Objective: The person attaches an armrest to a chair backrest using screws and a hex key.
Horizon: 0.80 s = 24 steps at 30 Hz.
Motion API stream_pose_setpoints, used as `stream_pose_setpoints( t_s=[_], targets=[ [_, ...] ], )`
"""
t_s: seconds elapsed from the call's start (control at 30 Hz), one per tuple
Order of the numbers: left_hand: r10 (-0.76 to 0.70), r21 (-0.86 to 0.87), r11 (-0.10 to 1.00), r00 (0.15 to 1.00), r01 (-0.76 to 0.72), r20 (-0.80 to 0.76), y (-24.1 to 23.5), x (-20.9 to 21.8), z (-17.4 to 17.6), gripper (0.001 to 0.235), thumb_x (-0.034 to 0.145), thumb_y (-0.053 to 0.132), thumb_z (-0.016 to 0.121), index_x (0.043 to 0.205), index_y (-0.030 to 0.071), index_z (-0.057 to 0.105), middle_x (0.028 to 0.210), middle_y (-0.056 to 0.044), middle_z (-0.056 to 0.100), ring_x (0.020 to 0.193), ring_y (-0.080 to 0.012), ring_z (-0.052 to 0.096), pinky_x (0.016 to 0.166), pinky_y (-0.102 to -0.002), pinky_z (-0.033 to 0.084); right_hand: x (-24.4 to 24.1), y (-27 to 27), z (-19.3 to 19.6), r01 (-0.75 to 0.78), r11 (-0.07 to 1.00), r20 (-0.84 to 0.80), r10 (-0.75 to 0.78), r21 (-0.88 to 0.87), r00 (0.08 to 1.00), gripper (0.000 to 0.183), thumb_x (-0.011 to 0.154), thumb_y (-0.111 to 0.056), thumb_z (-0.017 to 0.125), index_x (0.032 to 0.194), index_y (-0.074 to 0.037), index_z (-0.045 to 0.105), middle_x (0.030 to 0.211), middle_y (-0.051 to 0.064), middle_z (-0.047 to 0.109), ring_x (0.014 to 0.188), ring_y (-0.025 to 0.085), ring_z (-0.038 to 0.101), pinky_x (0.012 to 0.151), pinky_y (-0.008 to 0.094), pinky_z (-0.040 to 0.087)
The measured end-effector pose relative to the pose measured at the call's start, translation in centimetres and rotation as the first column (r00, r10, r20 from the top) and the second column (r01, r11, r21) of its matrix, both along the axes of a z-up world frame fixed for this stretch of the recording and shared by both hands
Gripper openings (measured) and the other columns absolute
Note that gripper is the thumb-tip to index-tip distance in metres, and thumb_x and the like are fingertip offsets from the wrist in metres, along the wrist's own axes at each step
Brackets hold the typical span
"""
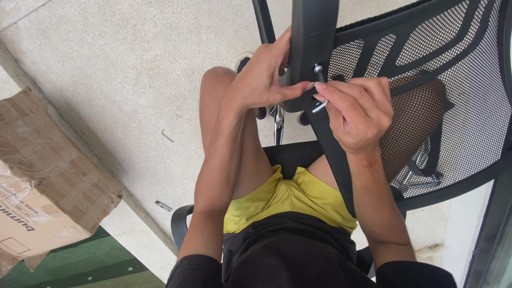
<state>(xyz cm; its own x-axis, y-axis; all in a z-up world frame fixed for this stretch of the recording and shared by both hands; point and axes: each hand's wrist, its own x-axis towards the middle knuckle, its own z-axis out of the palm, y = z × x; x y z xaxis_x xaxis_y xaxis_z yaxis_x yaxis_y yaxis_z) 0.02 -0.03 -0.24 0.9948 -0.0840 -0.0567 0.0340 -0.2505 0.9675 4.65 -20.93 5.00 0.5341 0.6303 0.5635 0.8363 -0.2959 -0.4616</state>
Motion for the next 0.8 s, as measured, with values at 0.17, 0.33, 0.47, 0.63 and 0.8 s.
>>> stream_pose_setpoints(
  t_s=[0.17,0.33,0.47,0.63,0.8],
  targets=[
    [-0.067,-0.095,0.993,0.996,0.073,0.065,-0.7,0.4,0.4,0.075,0.093,0.017,0.086,0.148,0.005,0.038,0.087,0.002,0.050,0.069,-0.0120,0.045,0.063,-0.028,0.043,0.3,-0.4,1.4,-0.038,0.999,0.023,0.039,-0.035,0.999,0.006,0.101,0.008,0.080,0.096,0.008,0.076,0.093,0.017,0.080,0.080,0.028,0.076,0.067,0.036,0.054],
    [-0.032,-0.152,0.988,0.999,0.036,0.025,-1.1,0.2,0.6,0.076,0.094,0.017,0.087,0.150,0.010,0.037,0.078,0.005,0.053,0.066,-0.0097,0.044,0.060,-0.026,0.040,-0.4,-0.5,0.9,-0.031,0.999,-0.026,0.030,-0.026,0.999,0.007,0.100,0.017,0.074,0.094,0.014,0.069,0.092,0.024,0.077,0.077,0.033,0.076,0.065,0.038,0.060],
    [-0.032,-0.164,0.986,0.997,0.044,0.077,-1.0,0.3,0.6,0.063,0.091,0.014,0.082,0.140,0.008,0.043,0.082,0.003,0.050,0.066,-0.0113,0.042,0.058,-0.026,0.039,0.1,-1.0,2.8,-0.014,0.967,0.108,0.043,-0.253,0.993,0.005,0.106,0.000,0.077,0.103,0.004,0.077,0.100,0.012,0.082,0.079,0.023,0.077,0.060,0.031,0.051],
    [-0.037,-0.197,0.979,0.998,0.048,0.060,-0.9,0.1,1.2,0.068,0.094,0.015,0.084,0.145,0.009,0.040,0.081,0.004,0.055,0.066,-0.0092,0.046,0.060,-0.024,0.042,1.7,-1.7,5.1,0.040,0.858,0.350,0.166,-0.512,0.922,0.043,0.113,-0.046,0.056,0.111,-0.012,0.082,0.104,0.002,0.081,0.075,0.011,0.073,0.058,0.021,0.052],
    [-0.034,-0.137,0.990,0.999,0.038,0.032,-1.1,-0.1,0.6,0.076,0.093,0.018,0.086,0.150,0.010,0.036,0.080,0.005,0.054,0.065,-0.0103,0.041,0.058,-0.025,0.040,2.7,-1.7,6.7,0.142,0.733,0.500,0.296,-0.665,0.814,0.032,0.117,-0.050,0.052,0.116,-0.028,0.075,0.093,-0.008,0.065,0.058,0.002,0.052,0.047,0.015,0.040]
  ],
)
